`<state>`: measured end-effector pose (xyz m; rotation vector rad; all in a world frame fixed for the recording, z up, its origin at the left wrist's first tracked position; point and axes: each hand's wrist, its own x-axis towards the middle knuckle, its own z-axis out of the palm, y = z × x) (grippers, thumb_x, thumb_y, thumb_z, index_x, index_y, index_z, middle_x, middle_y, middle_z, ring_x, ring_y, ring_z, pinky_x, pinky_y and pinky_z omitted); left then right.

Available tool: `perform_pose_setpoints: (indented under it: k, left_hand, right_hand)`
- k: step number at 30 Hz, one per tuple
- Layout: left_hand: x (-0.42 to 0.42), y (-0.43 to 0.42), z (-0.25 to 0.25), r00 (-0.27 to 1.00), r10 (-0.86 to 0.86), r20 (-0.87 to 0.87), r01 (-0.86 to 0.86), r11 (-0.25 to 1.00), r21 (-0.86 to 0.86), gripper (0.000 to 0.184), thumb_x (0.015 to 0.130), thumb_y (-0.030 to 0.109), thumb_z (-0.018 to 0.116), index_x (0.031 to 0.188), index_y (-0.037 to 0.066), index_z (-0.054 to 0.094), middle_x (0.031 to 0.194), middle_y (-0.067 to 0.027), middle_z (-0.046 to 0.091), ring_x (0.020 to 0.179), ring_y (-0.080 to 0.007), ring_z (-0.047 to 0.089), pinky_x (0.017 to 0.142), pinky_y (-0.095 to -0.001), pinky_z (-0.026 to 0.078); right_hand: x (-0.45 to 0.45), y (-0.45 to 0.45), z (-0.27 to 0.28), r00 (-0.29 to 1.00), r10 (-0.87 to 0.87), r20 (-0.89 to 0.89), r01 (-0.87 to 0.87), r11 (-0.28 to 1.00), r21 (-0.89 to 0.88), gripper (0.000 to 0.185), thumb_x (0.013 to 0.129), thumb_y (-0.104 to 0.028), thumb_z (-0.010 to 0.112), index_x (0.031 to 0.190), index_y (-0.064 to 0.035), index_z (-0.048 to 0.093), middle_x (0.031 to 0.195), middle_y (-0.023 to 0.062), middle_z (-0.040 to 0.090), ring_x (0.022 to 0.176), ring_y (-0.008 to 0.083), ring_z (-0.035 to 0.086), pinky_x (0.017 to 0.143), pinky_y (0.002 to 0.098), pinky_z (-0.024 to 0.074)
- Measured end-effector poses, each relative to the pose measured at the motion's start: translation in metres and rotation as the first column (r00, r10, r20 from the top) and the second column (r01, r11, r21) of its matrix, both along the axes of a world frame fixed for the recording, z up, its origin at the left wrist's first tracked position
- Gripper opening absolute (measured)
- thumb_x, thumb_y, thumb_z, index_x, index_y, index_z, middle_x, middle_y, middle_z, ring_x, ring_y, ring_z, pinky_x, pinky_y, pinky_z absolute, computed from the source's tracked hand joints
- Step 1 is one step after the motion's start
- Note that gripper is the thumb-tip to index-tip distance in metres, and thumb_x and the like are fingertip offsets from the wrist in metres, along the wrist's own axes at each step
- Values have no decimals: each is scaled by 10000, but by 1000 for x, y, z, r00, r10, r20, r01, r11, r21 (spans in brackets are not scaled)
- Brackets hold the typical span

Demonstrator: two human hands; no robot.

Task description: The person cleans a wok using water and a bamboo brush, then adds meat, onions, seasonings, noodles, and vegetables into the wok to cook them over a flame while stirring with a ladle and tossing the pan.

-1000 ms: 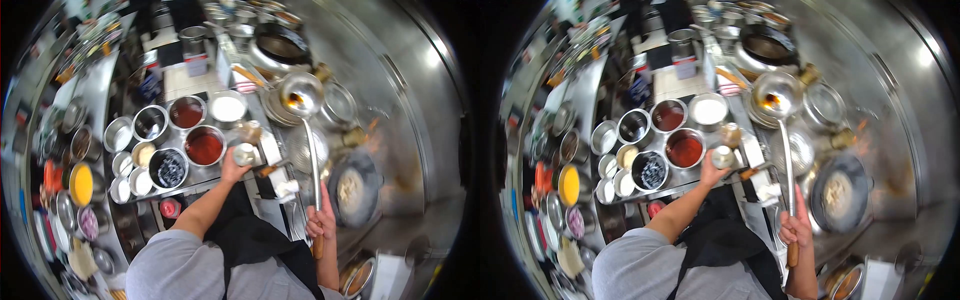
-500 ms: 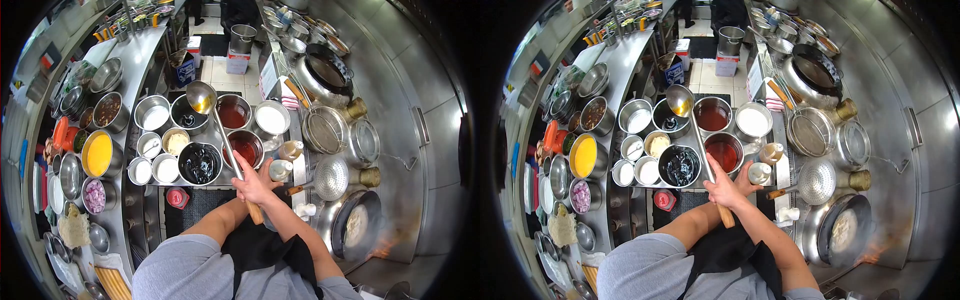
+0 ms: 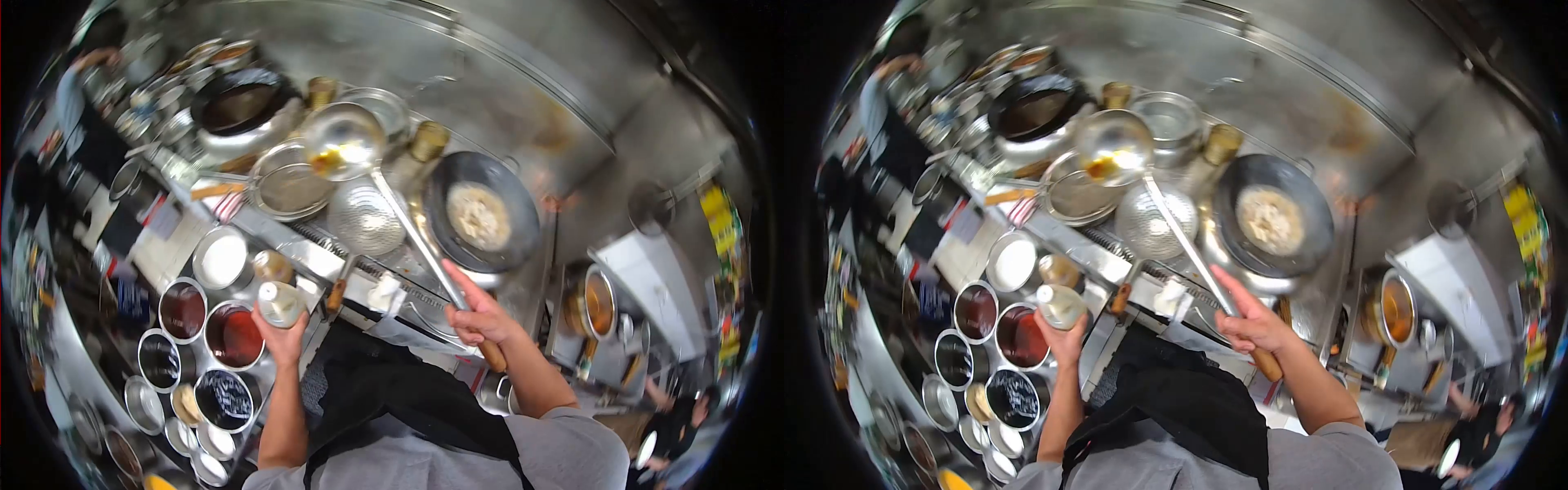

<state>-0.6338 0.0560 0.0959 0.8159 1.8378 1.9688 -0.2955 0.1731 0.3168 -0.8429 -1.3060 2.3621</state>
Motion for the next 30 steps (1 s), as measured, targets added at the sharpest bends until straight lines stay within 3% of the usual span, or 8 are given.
perform_pose_setpoints:
  k: [2,5,6,9,12,15,22,30]
  left_hand:
    - [4,18,63,981,-189,-31,187,980,-67,987,637,189,867,1415,-20,297,1282,-179,508,1178,-272,542,1029,-395,440]
    - [5,80,113,857,-505,-102,482,856,-189,955,643,332,856,1399,1,375,1257,-154,551,1145,-249,552,985,-384,451]
    - [5,108,104,762,-645,58,644,743,-184,968,642,357,861,1400,-4,380,1250,-151,559,1140,-241,551,988,-378,449]
    - [37,197,109,426,-892,154,898,395,-195,1058,636,409,871,1442,-33,348,1271,-181,570,1177,-263,550,1017,-373,432]
    - [95,272,146,183,-975,124,861,98,-499,1061,622,432,866,1441,-26,372,1265,-202,583,1175,-283,561,1012,-376,432]
    - [146,333,166,1,-998,68,691,-49,-721,1017,632,404,874,1432,-2,393,1258,-174,596,1168,-280,566,1018,-374,428]
    - [219,393,178,-100,-995,9,371,-46,-927,988,616,414,878,1415,36,439,1277,-176,608,1184,-313,581,1016,-400,445]
    - [216,397,176,-82,-995,58,385,-85,-919,986,607,400,885,1410,30,448,1294,-172,603,1187,-310,579,1018,-396,441]
  right_hand:
    - [37,-3,5,953,-233,194,203,966,160,891,906,17,542,1592,-298,69,722,15,470,447,70,390,417,224,352]
    - [90,-11,-26,909,-369,192,328,920,217,881,900,28,532,1592,-273,77,688,4,461,445,72,401,415,234,363]
    - [106,-17,-40,881,-434,191,394,894,214,880,896,20,544,1590,-282,95,682,0,457,437,72,396,409,240,354]
    - [138,-35,-53,821,-541,184,517,840,163,876,889,30,538,1589,-266,102,673,-3,454,435,76,403,408,250,360]
    - [169,-51,-59,809,-562,173,556,827,83,865,887,57,503,1588,-254,103,691,9,470,441,88,411,424,254,383]
    - [190,-58,-63,818,-569,83,571,821,1,852,914,40,514,1588,-270,96,705,23,484,448,91,412,434,271,398]
    - [215,-48,-66,801,-598,10,598,800,-57,826,941,11,515,1591,-267,88,699,18,466,453,87,398,450,264,393]
    - [233,-20,-72,816,-578,-5,572,808,-141,831,934,9,513,1591,-266,84,718,6,471,447,67,396,446,256,395]
